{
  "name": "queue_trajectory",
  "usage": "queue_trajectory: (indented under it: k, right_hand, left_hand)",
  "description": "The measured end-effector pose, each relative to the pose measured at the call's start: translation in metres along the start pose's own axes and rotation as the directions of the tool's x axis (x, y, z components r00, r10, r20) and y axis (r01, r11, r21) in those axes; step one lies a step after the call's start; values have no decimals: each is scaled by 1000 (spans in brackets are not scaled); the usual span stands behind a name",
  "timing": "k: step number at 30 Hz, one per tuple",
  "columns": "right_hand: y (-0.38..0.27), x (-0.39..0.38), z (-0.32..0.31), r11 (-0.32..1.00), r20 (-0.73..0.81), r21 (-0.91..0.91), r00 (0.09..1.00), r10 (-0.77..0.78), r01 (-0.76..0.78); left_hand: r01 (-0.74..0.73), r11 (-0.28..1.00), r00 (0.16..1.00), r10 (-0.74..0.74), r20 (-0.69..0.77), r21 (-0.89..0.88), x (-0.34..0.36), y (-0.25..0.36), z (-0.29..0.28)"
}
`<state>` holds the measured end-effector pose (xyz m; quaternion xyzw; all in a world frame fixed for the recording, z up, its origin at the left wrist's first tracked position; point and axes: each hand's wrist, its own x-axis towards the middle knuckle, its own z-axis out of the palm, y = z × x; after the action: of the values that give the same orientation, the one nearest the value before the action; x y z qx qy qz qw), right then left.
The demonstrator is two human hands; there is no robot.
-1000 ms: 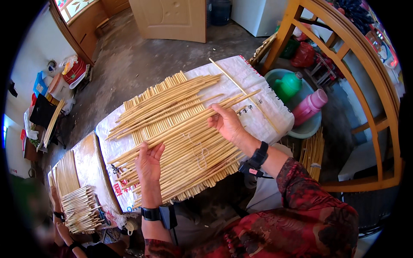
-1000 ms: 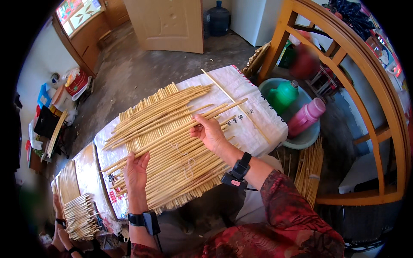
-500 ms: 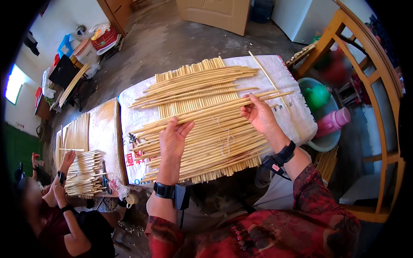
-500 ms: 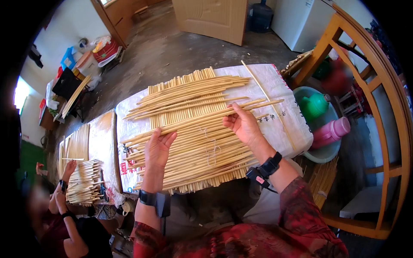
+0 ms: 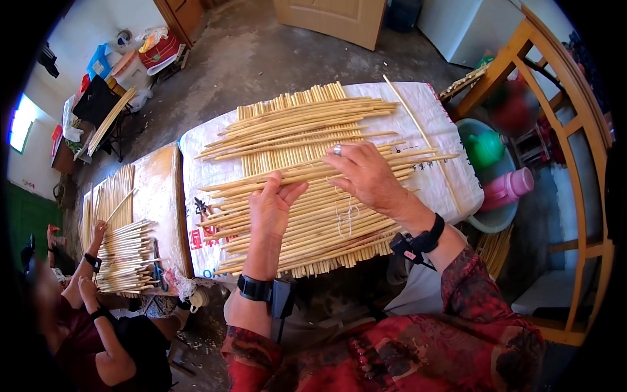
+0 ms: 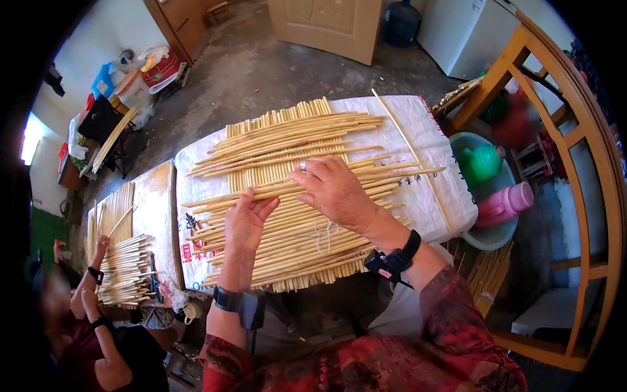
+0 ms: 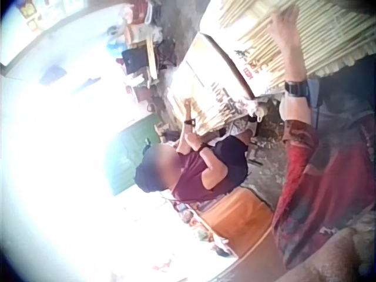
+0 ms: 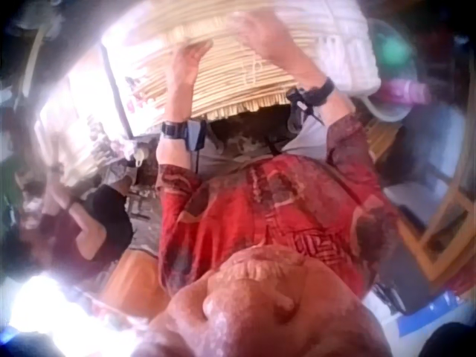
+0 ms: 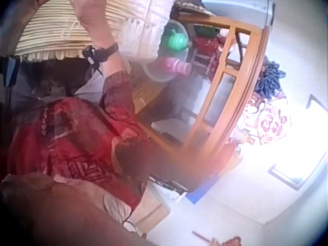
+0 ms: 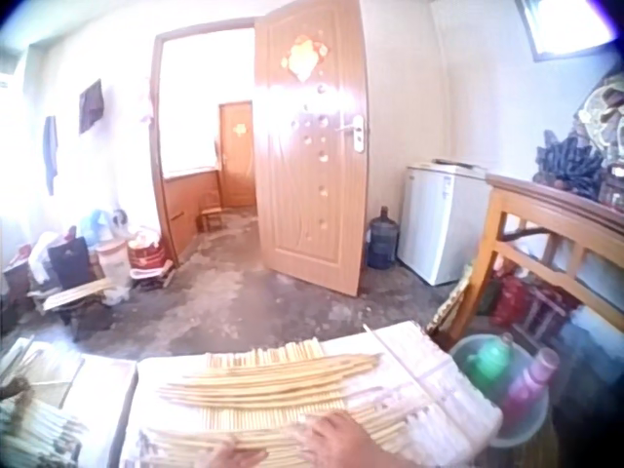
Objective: The person aligns several bamboo sticks on a table and weaves white string through them to bind them together, repeating the process with more sticks to extend the length.
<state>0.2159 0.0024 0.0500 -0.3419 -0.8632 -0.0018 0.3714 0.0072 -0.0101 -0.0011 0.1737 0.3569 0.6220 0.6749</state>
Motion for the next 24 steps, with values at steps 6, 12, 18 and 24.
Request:
queue_trajectory:
  k: [6,12,18,24]
  right_hand:
    - [18,-10,20,999,158,-26,987,38,-35]
    - [17,-5,30,1000,177,-14,984,16,-14]
    - [14,-1,33,997,287,-4,955,77,-79]
    - [36,13,62,996,316,10,945,84,-91]
  left_hand:
    - [34,999,998,-35,47,10,3,-3,5]
    - [28,999,999,-28,23,15,3,4,1]
    - [104,995,994,-104,28,9,3,7,-4]
    - [337,853,872,-442,208,399,-7,-2,-9]
